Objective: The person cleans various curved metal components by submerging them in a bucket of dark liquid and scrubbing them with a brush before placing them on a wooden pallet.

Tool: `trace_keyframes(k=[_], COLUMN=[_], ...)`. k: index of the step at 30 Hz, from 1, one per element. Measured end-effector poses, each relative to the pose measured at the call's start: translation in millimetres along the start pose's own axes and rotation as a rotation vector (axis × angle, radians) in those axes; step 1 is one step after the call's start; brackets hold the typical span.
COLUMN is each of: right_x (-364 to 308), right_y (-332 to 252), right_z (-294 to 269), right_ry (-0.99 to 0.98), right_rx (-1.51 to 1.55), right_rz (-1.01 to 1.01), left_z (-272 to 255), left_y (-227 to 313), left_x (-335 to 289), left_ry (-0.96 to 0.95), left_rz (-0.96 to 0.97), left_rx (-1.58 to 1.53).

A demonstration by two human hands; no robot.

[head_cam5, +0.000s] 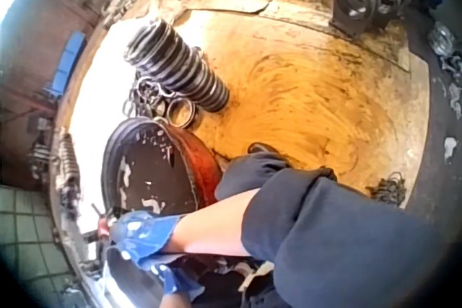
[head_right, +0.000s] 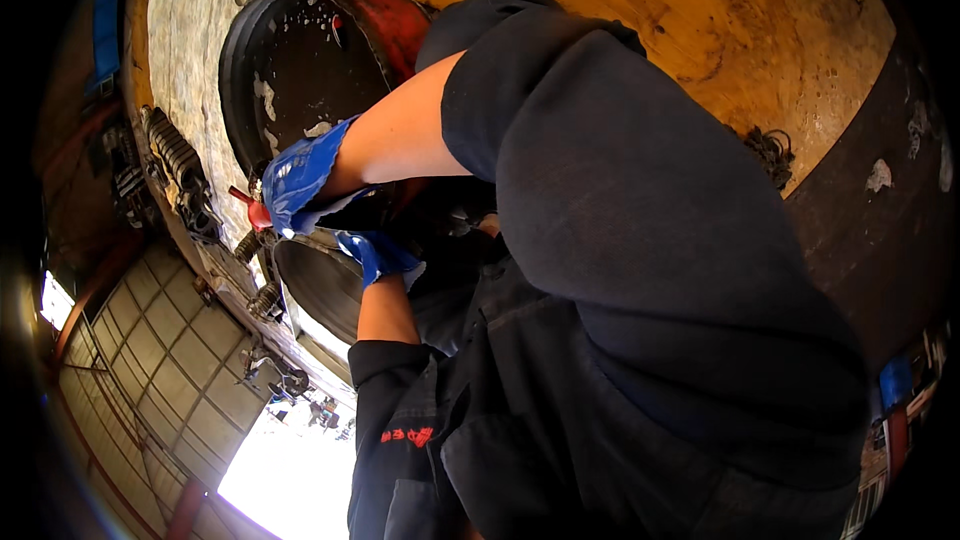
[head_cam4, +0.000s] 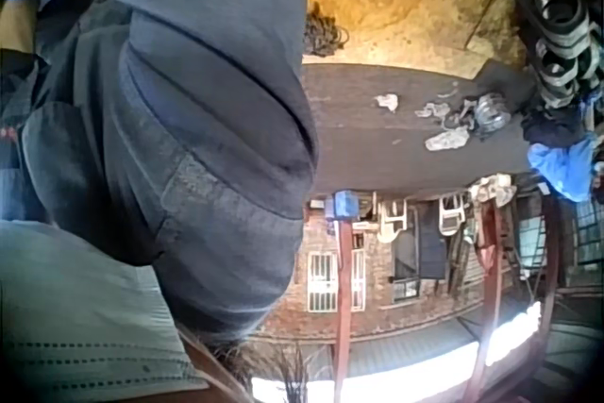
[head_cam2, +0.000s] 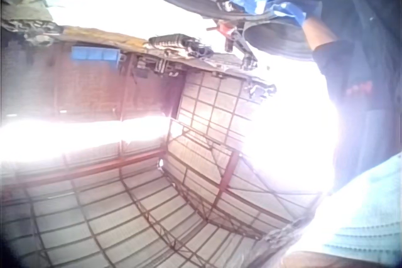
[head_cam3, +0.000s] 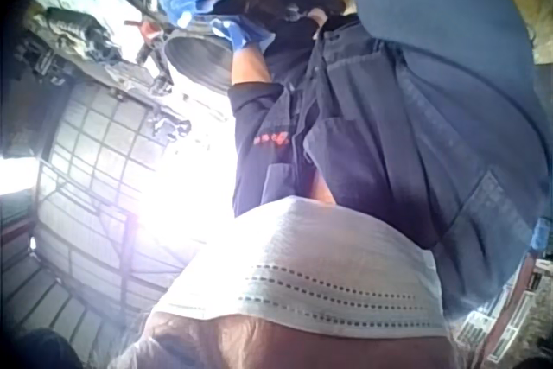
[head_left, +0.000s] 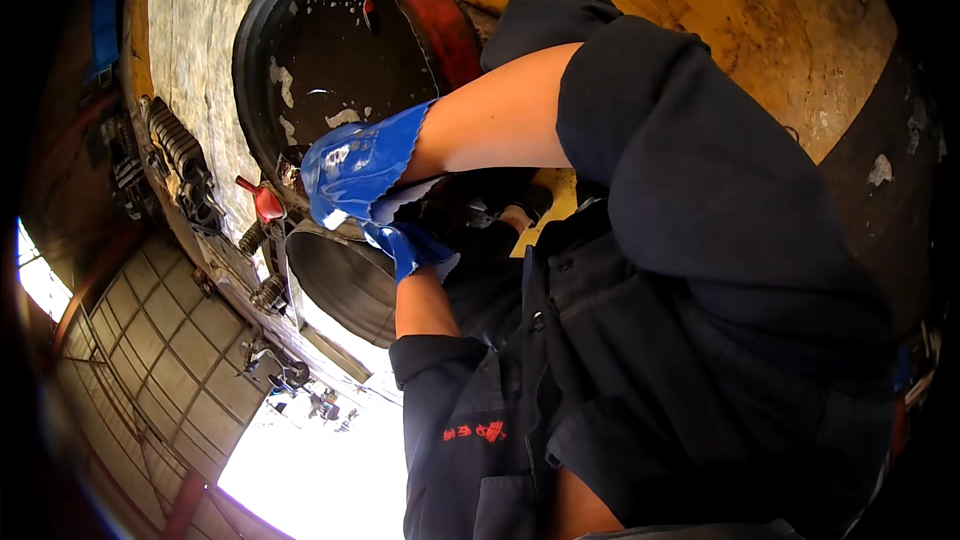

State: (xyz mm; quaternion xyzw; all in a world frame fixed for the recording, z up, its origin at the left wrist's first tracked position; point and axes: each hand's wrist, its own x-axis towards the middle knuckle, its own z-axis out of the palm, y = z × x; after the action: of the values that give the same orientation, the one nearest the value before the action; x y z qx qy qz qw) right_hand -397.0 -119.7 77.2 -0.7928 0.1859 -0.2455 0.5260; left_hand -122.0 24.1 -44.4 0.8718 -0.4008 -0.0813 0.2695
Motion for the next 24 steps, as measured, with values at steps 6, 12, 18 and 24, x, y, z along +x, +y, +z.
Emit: trace_keyframes(k=[6, 12, 18, 24], right_x=[0.5, -1.7, -8.3, -10.7], right_y=[-0.3, 0.1, 2.0, 13.5], right_z=[2.0, 4.6, 5.4, 5.2], right_ry=[-0.001, 0.002, -0.002, 0.015], right_rx=[-0.004, -0.005, -0.006, -0.043], right_rz=[-0.021, -0.042, -0.08, -0.241], left_z=[-0.6, 0.2, 5.8, 15.4], left_y=[0.3, -0.9, -2.1, 0.9], left_x=[-0.3, -1.2, -4.6, -9.0], left_ry=[0.01, 0.015, 0.02, 0.093], left_rz=[-0.002, -0.004, -0.005, 0.018], left_rx=[-0.018, -0.042, -0.077, -0.166])
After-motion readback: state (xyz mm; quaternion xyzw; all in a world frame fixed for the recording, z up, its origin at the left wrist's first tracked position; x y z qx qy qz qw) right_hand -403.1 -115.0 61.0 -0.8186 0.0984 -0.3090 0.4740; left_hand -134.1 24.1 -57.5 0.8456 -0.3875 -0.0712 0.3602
